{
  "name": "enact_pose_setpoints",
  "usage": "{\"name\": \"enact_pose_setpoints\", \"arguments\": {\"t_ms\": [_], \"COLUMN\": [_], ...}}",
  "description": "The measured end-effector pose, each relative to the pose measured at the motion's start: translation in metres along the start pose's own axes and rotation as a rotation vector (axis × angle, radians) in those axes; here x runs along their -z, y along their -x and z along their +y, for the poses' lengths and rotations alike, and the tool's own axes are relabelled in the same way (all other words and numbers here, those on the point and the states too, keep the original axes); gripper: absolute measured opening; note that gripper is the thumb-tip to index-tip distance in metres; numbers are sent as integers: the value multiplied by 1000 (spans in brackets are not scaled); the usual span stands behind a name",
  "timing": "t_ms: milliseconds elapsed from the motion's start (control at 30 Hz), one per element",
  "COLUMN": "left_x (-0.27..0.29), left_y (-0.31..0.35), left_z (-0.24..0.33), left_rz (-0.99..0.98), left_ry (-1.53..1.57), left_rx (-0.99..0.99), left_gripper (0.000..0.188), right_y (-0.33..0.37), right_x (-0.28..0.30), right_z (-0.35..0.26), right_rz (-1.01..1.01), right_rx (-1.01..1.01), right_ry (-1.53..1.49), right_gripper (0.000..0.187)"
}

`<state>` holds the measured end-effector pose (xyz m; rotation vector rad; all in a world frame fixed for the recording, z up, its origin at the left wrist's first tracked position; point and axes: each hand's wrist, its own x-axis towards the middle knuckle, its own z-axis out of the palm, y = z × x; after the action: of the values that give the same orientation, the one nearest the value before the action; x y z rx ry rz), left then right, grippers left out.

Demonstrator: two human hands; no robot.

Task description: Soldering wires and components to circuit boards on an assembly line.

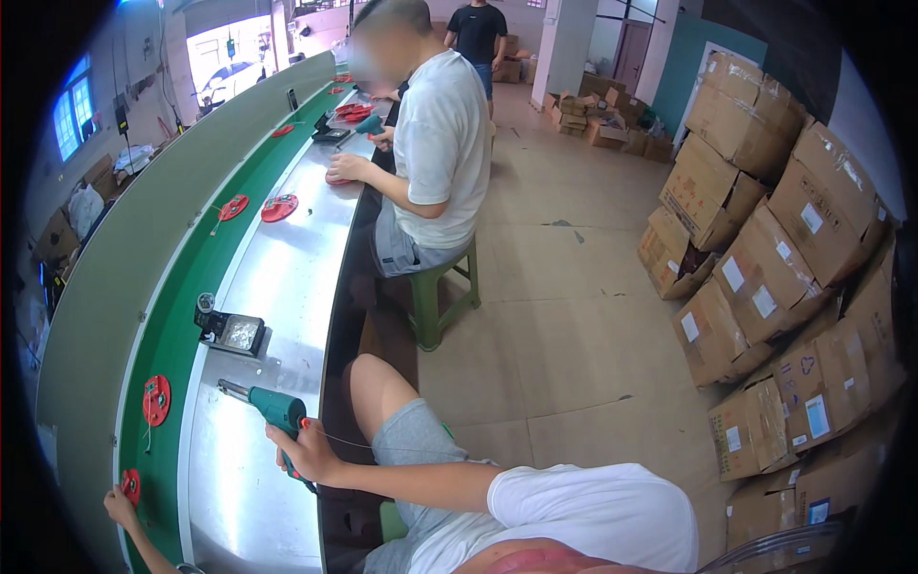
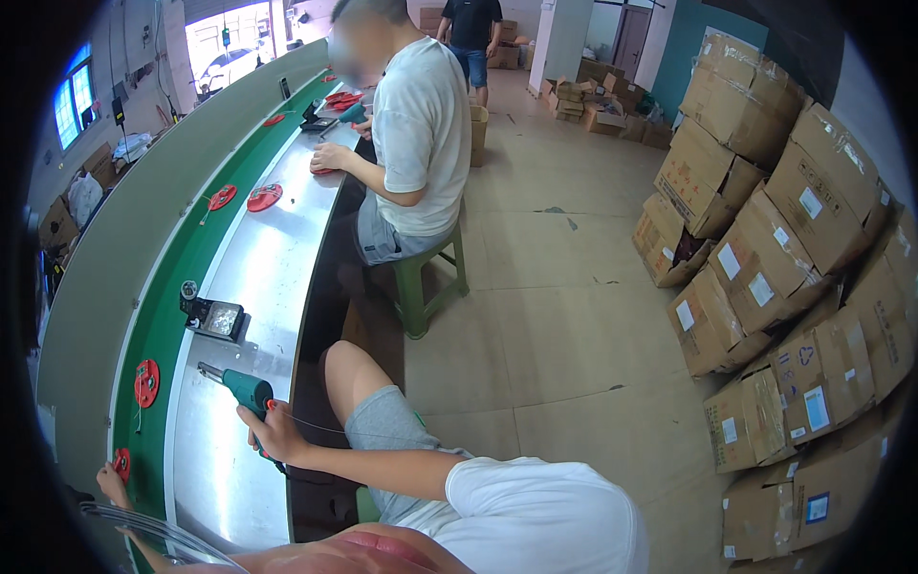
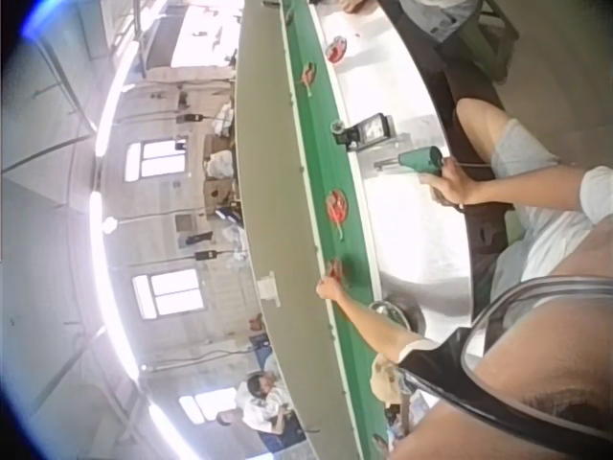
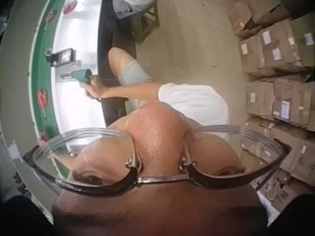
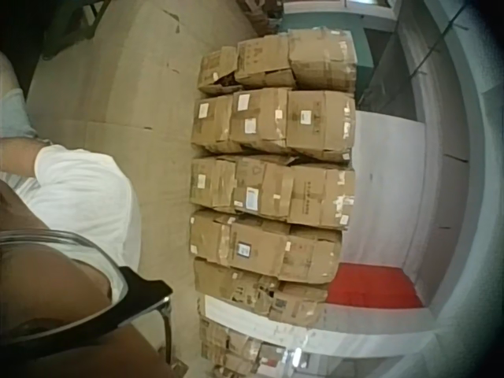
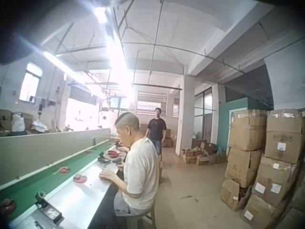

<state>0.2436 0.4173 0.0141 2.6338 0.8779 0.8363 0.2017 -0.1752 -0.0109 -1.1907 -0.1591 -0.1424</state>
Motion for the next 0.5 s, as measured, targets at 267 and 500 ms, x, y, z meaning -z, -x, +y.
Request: {"name": "enact_pose_setpoints", "arguments": {"t_ms": [267,500], "left_x": [36,69], "left_y": [131,182], "left_z": [124,132], "left_rz": [-329,-155], "left_ry": [497,-75], "left_rx": [-419,-820], "left_gripper": [22,24], "right_y": [-1,1], "right_x": [10,1], "right_z": [-2,-6], "right_rz": [11,-6], "right_rx": [-24,-43], "right_ry": [-3,-21], "right_gripper": [38,34]}}
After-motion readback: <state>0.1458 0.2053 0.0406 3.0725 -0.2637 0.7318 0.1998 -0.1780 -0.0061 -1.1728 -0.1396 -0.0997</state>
